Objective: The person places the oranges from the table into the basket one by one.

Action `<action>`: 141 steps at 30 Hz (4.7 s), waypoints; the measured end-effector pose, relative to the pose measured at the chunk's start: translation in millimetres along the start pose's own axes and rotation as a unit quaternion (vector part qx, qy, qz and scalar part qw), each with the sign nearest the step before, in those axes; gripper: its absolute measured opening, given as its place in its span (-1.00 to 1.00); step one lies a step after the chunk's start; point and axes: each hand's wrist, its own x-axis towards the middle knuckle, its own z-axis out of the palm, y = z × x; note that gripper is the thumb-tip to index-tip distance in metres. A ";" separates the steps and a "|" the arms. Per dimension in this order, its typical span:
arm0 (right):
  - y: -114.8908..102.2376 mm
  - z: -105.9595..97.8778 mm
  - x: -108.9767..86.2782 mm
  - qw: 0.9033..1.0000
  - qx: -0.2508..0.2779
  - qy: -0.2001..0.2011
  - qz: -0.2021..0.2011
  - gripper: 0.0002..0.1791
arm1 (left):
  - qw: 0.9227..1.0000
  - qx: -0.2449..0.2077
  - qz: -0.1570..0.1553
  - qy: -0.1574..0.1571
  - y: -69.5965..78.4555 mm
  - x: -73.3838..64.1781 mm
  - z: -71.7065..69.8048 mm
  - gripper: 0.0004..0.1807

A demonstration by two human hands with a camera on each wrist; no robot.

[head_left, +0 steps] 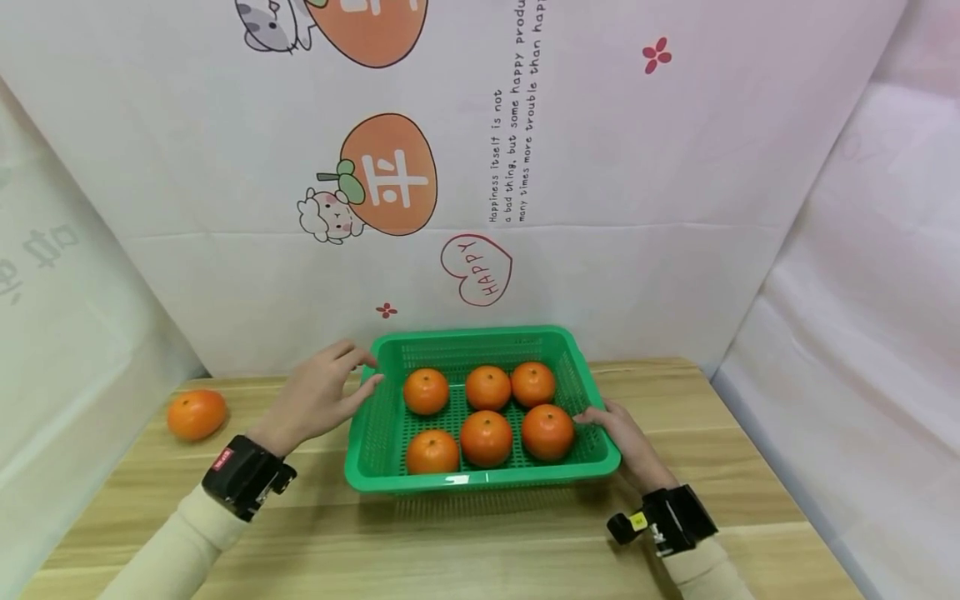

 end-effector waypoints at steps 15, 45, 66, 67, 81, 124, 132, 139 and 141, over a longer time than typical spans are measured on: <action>-1.2 0.8 -0.2 1.000 -0.002 0.002 0.002 -0.20 | 0.998 0.026 -0.050 0.027 -48.1 -29.1 7.2 -0.86; 1.0 0.7 0.7 1.000 0.006 -0.002 -0.002 -0.19 | 0.988 0.077 -0.136 0.002 -110.3 -76.4 -5.2 -0.55; 0.1 1.8 0.3 1.000 0.011 -0.004 0.001 -0.18 | 0.951 0.094 -0.242 -0.166 -163.8 -104.9 -29.7 -0.02; 0.5 1.6 0.0 1.000 0.012 -0.005 0.001 -0.18 | 0.949 0.091 -0.249 -0.170 -166.4 -105.6 -31.1 -0.01; -1.2 0.4 1.3 1.000 0.008 -0.003 0.001 -0.18 | 0.930 0.068 -0.300 -0.200 -193.0 -118.1 -41.1 0.02; 1.1 2.8 0.0 1.000 0.010 0.007 0.005 -0.19 | 0.918 0.057 -0.379 -0.100 -207.4 -140.6 -11.5 -0.20; 5.3 1.8 -2.4 1.000 0.011 0.006 0.008 -0.18 | 0.915 0.073 -0.374 -0.130 -211.6 -134.2 -8.2 -0.16; 2.0 -0.6 0.5 1.000 0.009 -0.002 0.004 -0.17 | 0.906 0.062 -0.388 -0.156 -213.8 -128.6 -8.9 -0.09; 0.4 -1.4 1.6 1.000 0.004 -0.003 0.003 -0.17 | 0.904 0.062 -0.393 -0.154 -213.9 -127.6 -9.1 -0.09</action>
